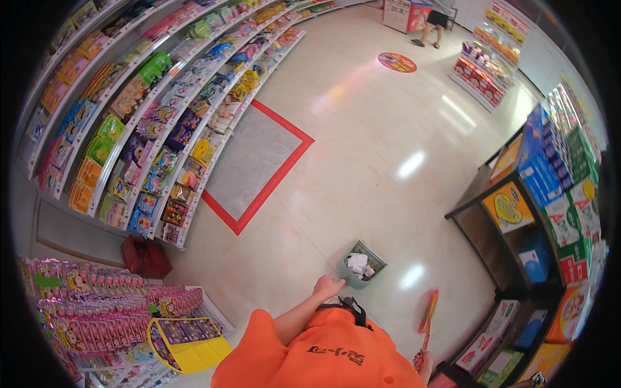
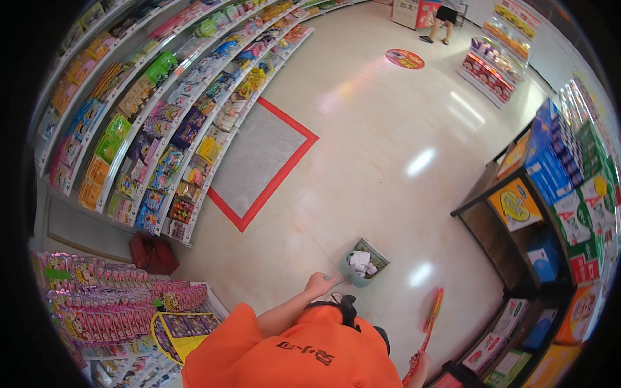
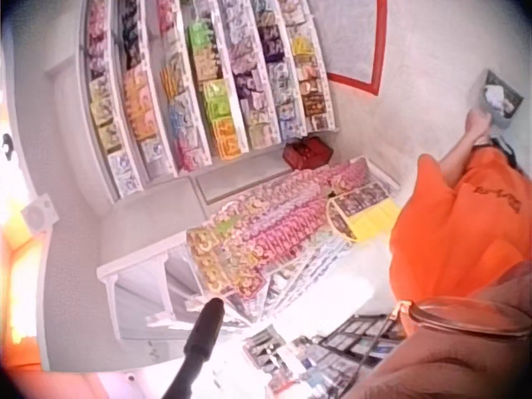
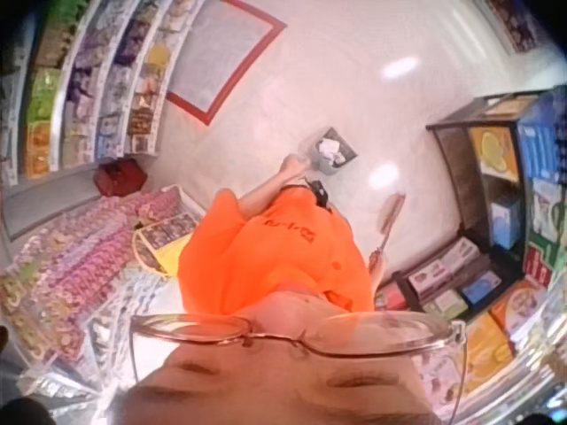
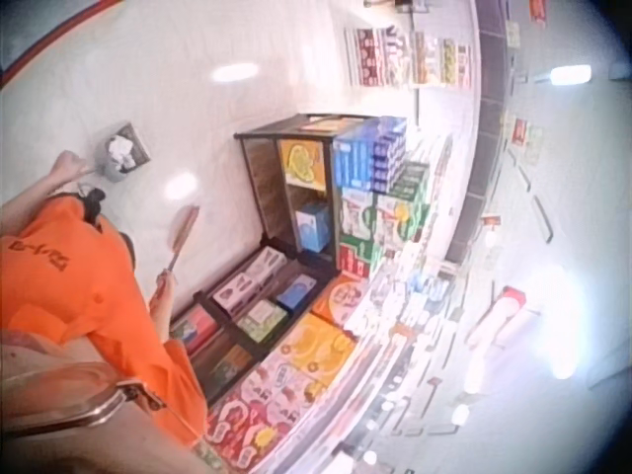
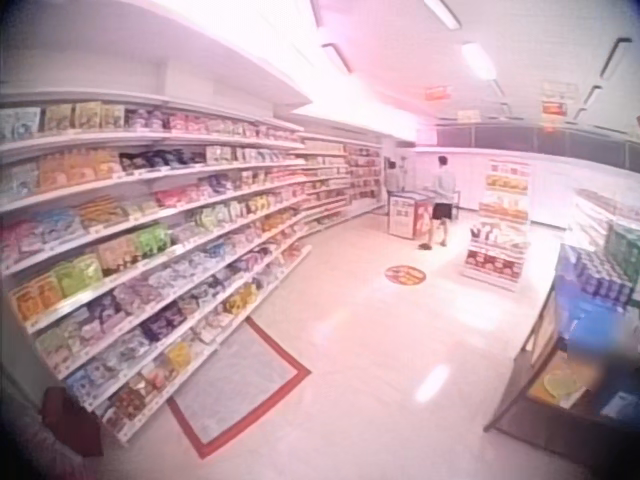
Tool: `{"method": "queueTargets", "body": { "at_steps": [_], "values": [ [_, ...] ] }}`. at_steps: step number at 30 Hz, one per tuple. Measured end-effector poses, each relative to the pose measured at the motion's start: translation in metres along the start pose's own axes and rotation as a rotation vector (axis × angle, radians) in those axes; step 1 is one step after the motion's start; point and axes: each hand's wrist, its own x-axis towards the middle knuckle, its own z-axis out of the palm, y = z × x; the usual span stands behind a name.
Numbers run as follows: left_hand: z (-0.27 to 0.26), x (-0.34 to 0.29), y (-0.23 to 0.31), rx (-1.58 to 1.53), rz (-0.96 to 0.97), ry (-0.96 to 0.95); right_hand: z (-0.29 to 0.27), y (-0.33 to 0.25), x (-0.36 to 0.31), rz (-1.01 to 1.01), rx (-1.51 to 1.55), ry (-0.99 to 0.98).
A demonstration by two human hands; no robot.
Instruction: The person cleans the floor of a store by picking up pieces of trash from the floor by hand and placing them into a bin, moving a stool and a chair to reach the area behind them, and then sweeping the floor with a broom and a dustpan while walking between the aisles.
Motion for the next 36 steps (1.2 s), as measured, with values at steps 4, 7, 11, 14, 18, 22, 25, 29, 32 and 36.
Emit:
{"method": "queueTargets", "body": {
  "at_steps": [4, 7, 11, 14, 18, 22, 25, 29, 32, 36],
  "values": [
    [-0.042, 0.026, 0.041, 0.053, -0.077, 0.018, 0.028, -0.05, -0.004, 0.033, 0.039, 0.031],
    [-0.058, 0.06, 0.053, -0.062, -0.149, 0.15, 0.038, -0.086, 0.019, -0.003, -0.003, 0.074],
    [-0.078, 0.121, 0.042, -0.278, -0.21, 0.444, 0.076, -0.149, 0.04, 0.039, 0.052, 0.085],
    [-0.098, 0.162, 0.064, -0.413, -0.3, 0.583, 0.111, -0.2, 0.056, 0.071, 0.1, 0.082],
    [-0.121, 0.213, 0.128, -0.476, -0.343, 0.696, 0.178, -0.267, 0.065, 0.136, 0.204, 0.059],
    [-0.152, 0.256, 0.173, -0.489, -0.338, 0.841, 0.272, -0.331, 0.058, 0.231, 0.434, 0.007],
    [-0.156, 0.306, 0.153, -0.565, -0.364, 0.879, 0.343, -0.374, 0.055, 0.207, 0.471, -0.009],
    [-0.188, 0.363, 0.237, -0.88, -0.457, 0.81, 0.403, -0.415, 0.162, -0.666, -1.27, 0.175],
    [-0.203, 0.438, 0.277, -0.963, -0.486, 0.743, 0.479, -0.472, 0.199, -0.639, -1.3, 0.244],
    [-0.229, 0.545, 0.353, -0.913, -0.446, 0.626, 0.556, -0.544, 0.186, -0.613, -1.15, 0.134]
  ]
}}
